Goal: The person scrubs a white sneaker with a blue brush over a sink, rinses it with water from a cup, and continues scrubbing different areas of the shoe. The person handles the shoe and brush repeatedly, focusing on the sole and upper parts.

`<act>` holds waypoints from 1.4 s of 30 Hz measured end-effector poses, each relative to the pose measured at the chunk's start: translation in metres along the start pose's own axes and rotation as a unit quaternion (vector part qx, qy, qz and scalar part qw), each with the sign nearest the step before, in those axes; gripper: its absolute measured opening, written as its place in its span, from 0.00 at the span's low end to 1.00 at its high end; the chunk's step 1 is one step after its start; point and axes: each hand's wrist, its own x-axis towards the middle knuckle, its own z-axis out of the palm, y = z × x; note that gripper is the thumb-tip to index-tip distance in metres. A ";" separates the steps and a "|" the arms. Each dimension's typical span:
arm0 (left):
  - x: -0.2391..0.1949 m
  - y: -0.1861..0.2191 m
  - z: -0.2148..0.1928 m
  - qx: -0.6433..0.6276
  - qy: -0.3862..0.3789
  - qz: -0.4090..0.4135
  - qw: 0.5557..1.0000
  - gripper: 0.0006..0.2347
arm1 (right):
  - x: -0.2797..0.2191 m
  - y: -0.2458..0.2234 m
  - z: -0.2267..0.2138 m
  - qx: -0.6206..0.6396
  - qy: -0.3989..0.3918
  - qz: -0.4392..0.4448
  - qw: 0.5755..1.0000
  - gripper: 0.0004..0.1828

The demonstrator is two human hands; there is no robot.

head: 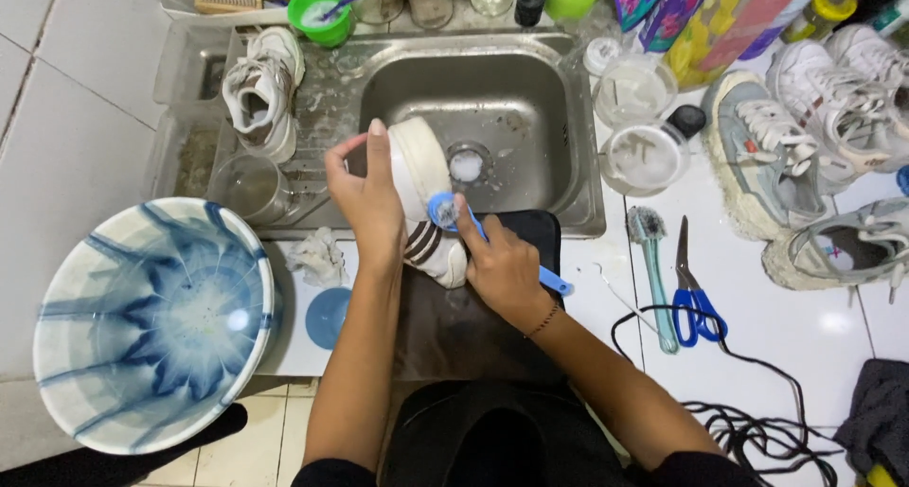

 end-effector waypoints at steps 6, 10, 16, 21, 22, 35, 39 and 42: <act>-0.002 0.002 0.001 -0.008 0.005 0.011 1.000 0.19 | 0.073 0.010 -0.018 -0.016 0.100 -0.024 0.995 0.34; 0.009 -0.013 0.001 -0.007 0.013 -0.004 1.000 0.18 | 0.024 0.020 0.015 0.015 0.074 -0.071 0.995 0.26; 0.005 -0.003 -0.001 0.000 0.013 -0.008 1.000 0.18 | 0.062 0.024 -0.005 0.027 0.088 -0.082 0.992 0.25; 0.010 -0.004 -0.003 0.004 0.015 -0.018 1.000 0.19 | -0.004 0.037 0.012 0.012 -0.006 -0.123 0.992 0.31; 0.010 -0.004 -0.002 0.003 0.016 -0.017 1.000 0.19 | 0.002 0.038 0.005 0.012 -0.005 -0.125 0.992 0.31; 0.006 -0.009 0.012 0.052 0.015 0.004 0.999 0.21 | 0.036 0.039 -0.076 -0.071 -0.142 -0.133 0.978 0.32; 0.008 -0.011 0.014 0.063 -0.011 0.007 0.998 0.23 | 0.037 0.039 -0.075 -0.099 -0.116 -0.164 0.975 0.29; 0.007 -0.006 0.017 0.088 -0.035 0.003 0.996 0.25 | 0.025 0.050 -0.075 -0.099 -0.148 -0.210 0.961 0.29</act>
